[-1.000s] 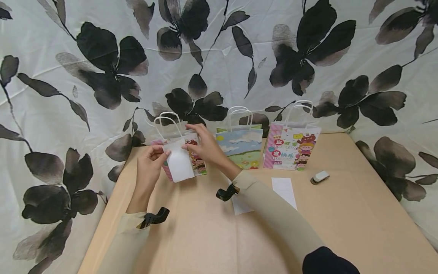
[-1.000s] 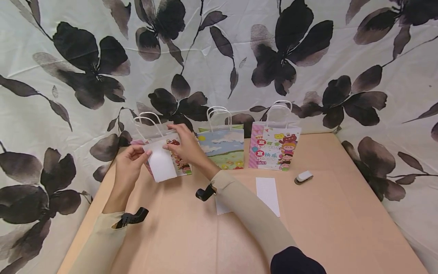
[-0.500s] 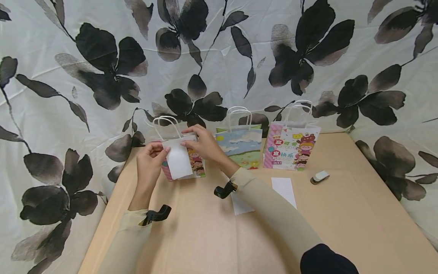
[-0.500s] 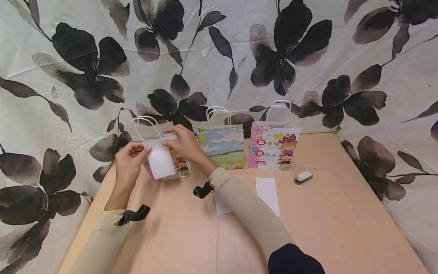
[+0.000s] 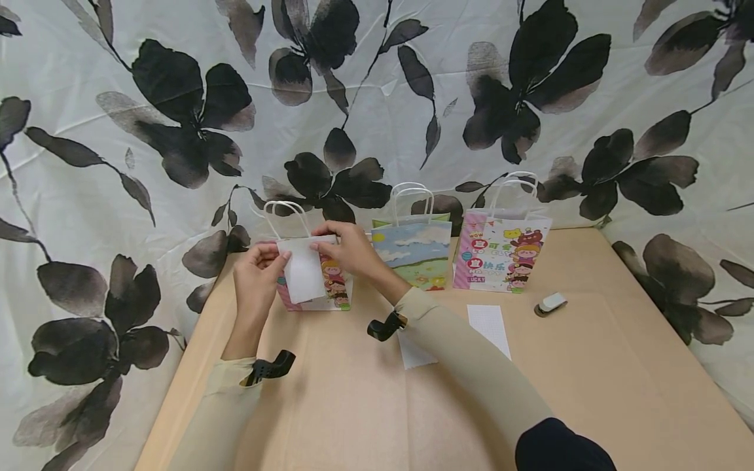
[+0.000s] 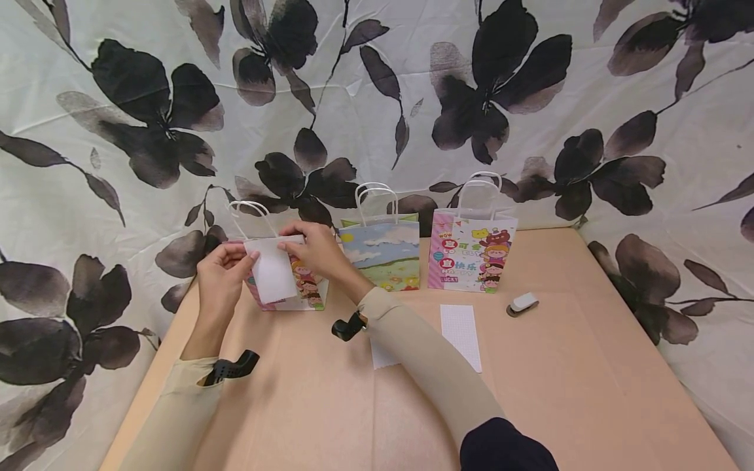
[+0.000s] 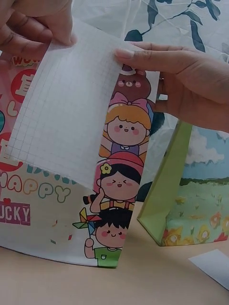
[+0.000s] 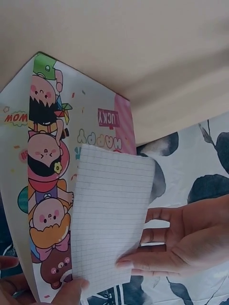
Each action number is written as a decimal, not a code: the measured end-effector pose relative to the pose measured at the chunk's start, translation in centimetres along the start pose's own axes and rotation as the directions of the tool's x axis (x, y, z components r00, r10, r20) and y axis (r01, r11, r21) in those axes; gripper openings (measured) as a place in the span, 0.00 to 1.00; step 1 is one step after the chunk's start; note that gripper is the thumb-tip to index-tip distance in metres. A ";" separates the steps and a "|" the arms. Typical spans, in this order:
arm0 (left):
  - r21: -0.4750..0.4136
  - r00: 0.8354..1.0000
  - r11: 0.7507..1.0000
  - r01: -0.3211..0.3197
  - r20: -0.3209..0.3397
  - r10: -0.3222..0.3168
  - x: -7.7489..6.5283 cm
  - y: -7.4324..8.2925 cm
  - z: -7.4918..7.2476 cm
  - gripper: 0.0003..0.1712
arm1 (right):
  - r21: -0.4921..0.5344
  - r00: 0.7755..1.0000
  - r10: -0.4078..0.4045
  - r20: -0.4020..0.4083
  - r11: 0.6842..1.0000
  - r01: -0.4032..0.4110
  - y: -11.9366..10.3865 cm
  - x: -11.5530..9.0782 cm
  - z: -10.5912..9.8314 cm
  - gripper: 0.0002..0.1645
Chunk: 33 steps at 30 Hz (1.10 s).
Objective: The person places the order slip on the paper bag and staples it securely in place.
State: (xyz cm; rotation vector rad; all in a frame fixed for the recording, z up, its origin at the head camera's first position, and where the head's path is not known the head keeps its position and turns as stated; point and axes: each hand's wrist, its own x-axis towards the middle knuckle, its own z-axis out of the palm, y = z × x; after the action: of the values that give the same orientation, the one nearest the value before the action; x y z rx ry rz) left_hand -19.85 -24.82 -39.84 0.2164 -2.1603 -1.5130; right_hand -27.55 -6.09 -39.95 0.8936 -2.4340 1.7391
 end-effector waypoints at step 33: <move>0.057 0.939 0.978 -0.198 0.298 0.173 1.1 1.2 -2.0 0.13 | -0.002 0.997 -0.034 0.073 0.999 0.034 0.0 -0.8 -0.7 0.12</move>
State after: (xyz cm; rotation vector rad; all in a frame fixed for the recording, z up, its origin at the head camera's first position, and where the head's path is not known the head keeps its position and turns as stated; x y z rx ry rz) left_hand -19.63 -26.49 -37.86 -0.1923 -2.4000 -1.4169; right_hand -27.06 -5.15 -39.98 1.0089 -2.4497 1.7205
